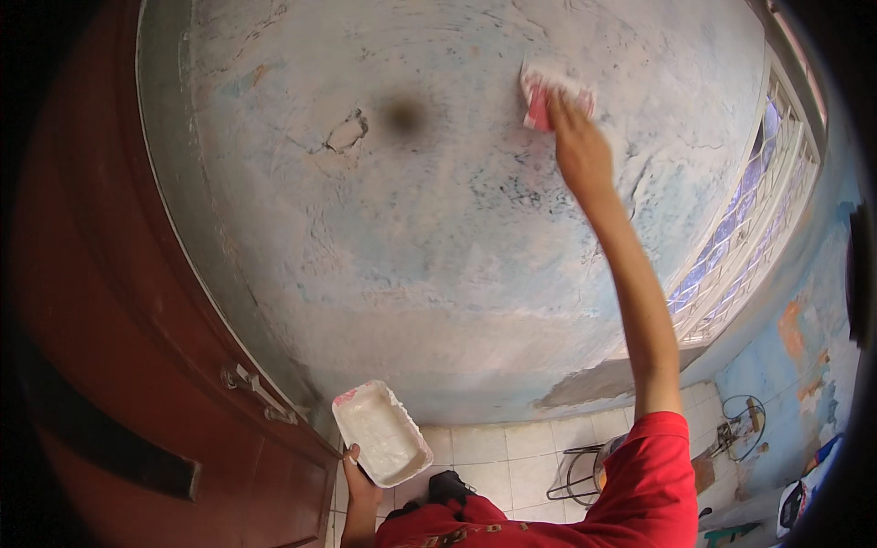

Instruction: The person applies white plaster to a wall using a putty knife, repeatedly loading the knife from a container and smoothing the material over a damaged section of the wall.

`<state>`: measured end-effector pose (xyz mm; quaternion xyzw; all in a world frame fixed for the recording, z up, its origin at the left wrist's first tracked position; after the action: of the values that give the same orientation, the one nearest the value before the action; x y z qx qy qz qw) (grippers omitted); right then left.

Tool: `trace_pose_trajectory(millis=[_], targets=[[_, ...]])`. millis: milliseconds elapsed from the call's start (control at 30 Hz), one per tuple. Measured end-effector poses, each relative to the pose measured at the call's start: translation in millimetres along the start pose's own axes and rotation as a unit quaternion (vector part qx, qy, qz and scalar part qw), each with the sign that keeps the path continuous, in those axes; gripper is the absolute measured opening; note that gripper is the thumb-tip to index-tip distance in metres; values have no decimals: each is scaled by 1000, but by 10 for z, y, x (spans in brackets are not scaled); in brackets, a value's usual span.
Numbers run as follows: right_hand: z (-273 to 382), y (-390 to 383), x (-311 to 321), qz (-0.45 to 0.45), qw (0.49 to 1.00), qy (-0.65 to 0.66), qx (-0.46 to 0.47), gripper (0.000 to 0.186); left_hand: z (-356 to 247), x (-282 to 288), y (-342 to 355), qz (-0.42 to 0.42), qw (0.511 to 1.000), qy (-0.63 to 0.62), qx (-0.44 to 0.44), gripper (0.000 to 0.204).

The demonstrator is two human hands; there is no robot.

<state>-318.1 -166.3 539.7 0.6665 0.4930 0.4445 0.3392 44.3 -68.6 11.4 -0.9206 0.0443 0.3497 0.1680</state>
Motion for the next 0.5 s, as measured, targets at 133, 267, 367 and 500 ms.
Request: trace_pose_trajectory(millis=[133, 267, 367, 500], targets=[[613, -1511, -637, 138, 989, 40, -19, 54, 65, -40, 100, -5, 1000, -10, -12, 70], [877, -1938, -565, 227, 966, 112, -44, 53, 91, 21, 98, 0, 1000, -6, 2, 69], [323, -797, -65, 129, 987, 77, -56, 47, 121, 8, 145, 22, 1000, -18, -6, 69], [-183, 657, 468, 1, 997, 58, -53, 39, 209, 0, 219, 31, 999, -11, 12, 69]])
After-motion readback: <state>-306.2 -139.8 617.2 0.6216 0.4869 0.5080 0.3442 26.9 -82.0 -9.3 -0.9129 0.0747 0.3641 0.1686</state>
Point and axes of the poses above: each hand's wrist, its own y-axis towards the middle knuckle, its own x-axis out of the back of the hand, z = x × y, the point moved 10 cm from there along y, towards the middle knuckle, and after that the axes turned 11 degrees about y, right-handed, at the moved point
